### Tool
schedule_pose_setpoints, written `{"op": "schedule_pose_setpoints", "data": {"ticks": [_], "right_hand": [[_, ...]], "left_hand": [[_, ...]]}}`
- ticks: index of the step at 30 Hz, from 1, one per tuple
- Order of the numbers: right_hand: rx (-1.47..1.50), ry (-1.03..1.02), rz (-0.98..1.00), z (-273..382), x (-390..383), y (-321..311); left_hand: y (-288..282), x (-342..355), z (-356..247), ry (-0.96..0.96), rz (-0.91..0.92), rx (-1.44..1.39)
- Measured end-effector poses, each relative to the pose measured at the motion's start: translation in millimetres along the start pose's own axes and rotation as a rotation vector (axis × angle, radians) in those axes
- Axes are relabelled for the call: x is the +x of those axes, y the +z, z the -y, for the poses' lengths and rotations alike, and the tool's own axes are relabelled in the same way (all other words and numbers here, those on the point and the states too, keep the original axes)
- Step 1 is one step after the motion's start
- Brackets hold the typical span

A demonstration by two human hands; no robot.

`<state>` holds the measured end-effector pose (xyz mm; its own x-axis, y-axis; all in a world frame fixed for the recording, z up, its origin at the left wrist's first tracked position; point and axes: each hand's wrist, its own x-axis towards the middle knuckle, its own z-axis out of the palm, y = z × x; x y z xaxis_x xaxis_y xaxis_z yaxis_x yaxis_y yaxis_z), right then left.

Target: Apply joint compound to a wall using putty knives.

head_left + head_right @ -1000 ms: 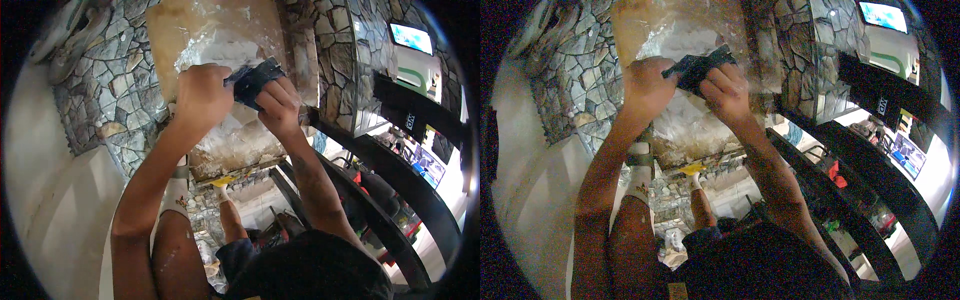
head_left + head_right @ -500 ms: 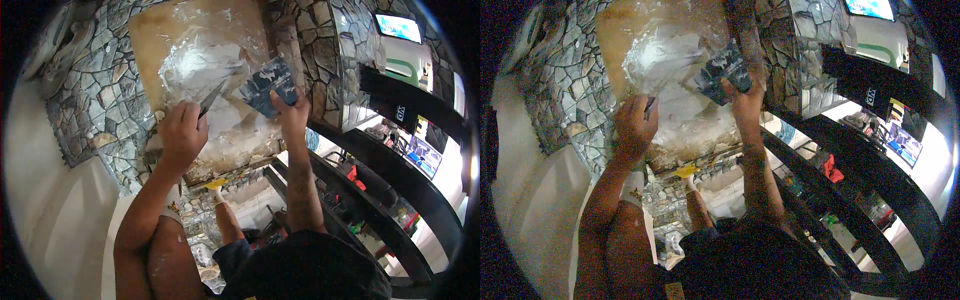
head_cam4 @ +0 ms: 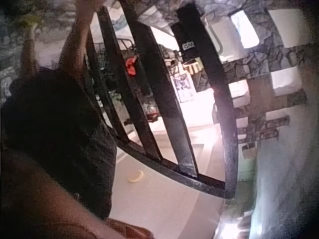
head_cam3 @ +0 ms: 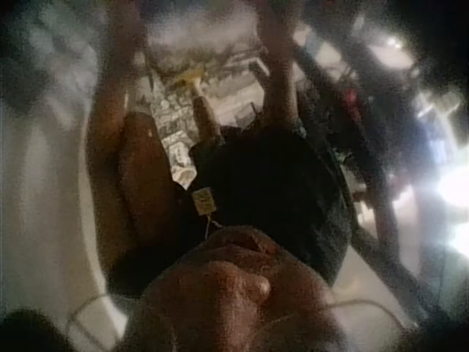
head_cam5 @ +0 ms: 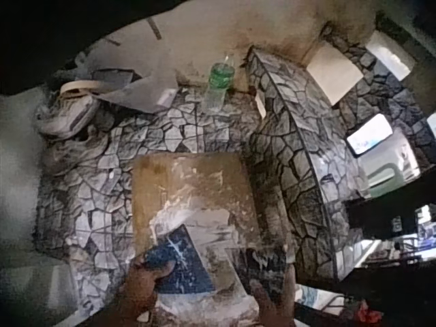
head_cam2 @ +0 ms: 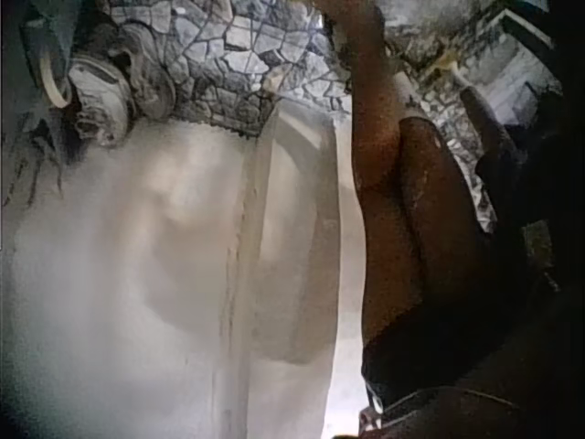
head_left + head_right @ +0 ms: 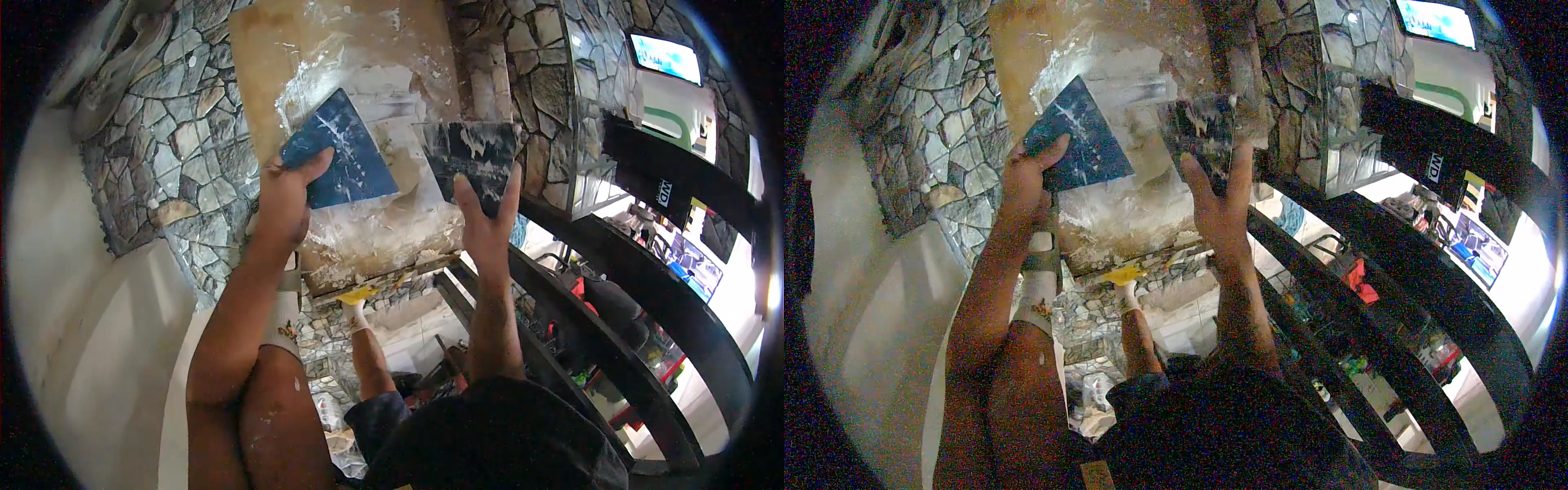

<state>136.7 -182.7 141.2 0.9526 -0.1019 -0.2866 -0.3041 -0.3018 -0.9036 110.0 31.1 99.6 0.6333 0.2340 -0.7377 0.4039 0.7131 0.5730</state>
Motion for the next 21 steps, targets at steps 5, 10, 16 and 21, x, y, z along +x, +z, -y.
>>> {"op": "schedule_pose_setpoints", "data": {"ticks": [5,10,16,21], "right_hand": [[-0.101,-0.176,0.257,9,-20,-16],[-0.173,-0.281,0.258,-7,-20,-19],[-0.146,-0.141,0.165,-15,-24,-9],[-0.141,-0.145,0.125,-25,-18,-7]], "left_hand": [[-7,0,-2,-0.075,0.03,-0.003],[-5,4,7,-0.024,0.052,-0.142],[-5,-3,0,-0.004,0.082,-0.123],[2,-12,-4,0.191,0.059,0.052]]}}
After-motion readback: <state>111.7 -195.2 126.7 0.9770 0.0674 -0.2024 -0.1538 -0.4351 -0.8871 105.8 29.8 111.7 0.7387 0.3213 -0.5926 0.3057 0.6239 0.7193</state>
